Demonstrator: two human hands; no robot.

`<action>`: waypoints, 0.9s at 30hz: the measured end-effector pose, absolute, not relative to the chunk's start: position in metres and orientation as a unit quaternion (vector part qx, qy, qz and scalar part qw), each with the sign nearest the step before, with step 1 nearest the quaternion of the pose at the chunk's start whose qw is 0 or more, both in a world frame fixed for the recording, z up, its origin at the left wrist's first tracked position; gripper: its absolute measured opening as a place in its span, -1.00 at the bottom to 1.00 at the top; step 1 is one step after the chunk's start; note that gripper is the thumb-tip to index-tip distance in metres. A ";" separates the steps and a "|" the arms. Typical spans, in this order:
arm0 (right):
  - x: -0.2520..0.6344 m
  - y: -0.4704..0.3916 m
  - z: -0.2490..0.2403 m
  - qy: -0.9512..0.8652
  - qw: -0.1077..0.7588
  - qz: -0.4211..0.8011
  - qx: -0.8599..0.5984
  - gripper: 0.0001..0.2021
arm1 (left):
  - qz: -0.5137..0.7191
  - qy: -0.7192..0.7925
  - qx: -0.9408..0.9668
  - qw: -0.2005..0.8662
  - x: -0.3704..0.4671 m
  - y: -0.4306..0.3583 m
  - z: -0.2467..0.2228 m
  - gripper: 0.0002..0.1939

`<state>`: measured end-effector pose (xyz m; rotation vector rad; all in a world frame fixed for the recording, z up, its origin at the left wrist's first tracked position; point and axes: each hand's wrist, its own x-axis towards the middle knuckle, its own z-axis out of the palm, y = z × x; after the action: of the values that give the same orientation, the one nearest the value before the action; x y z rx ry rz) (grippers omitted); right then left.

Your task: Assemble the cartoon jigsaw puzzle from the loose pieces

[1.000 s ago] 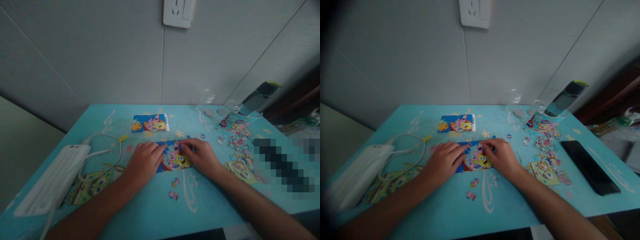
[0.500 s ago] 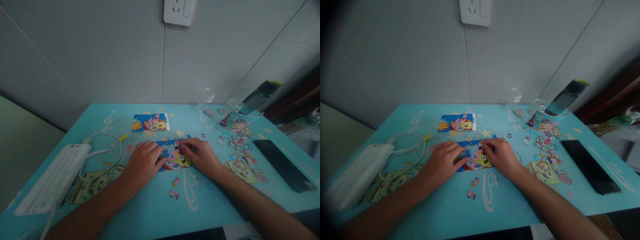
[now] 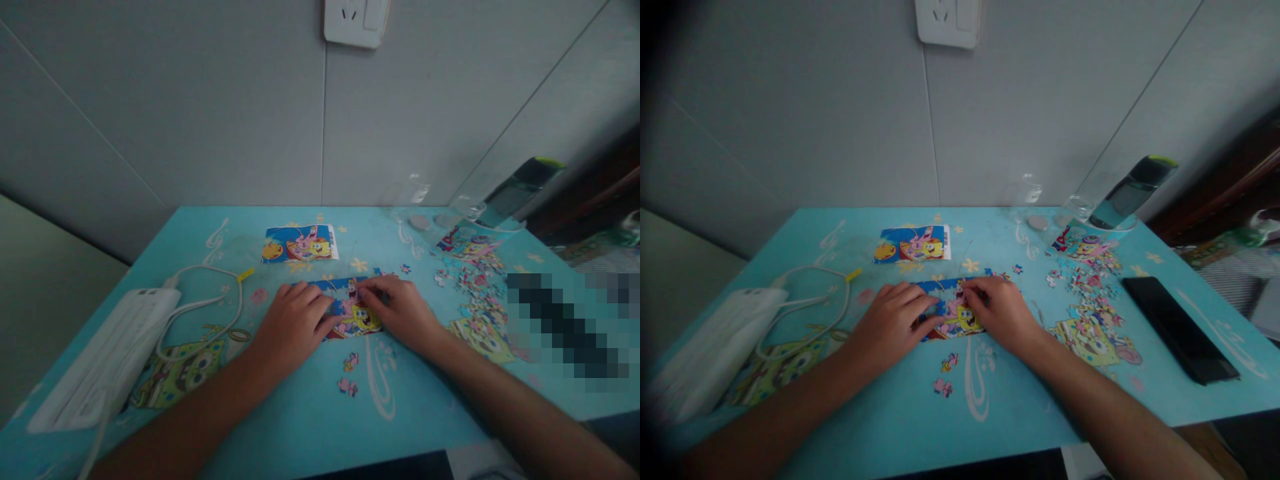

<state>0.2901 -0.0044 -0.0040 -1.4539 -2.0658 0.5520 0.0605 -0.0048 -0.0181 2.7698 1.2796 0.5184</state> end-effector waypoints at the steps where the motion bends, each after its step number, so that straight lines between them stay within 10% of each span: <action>1: 0.290 -0.004 -0.005 -0.768 0.274 0.206 -0.541 -0.81 | 0.167 0.415 0.894 0.021 0.061 -0.005 -0.018 -0.75; 27: 0.289 -0.005 -0.008 -0.763 0.283 0.229 -0.534 -0.79 | 0.163 0.423 0.890 0.058 0.064 -0.005 -0.017 -0.77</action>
<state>0.2891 -0.0052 -0.0078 -1.4287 -2.0428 0.6129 0.0635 -0.0046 -0.0171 2.6962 1.2816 0.4947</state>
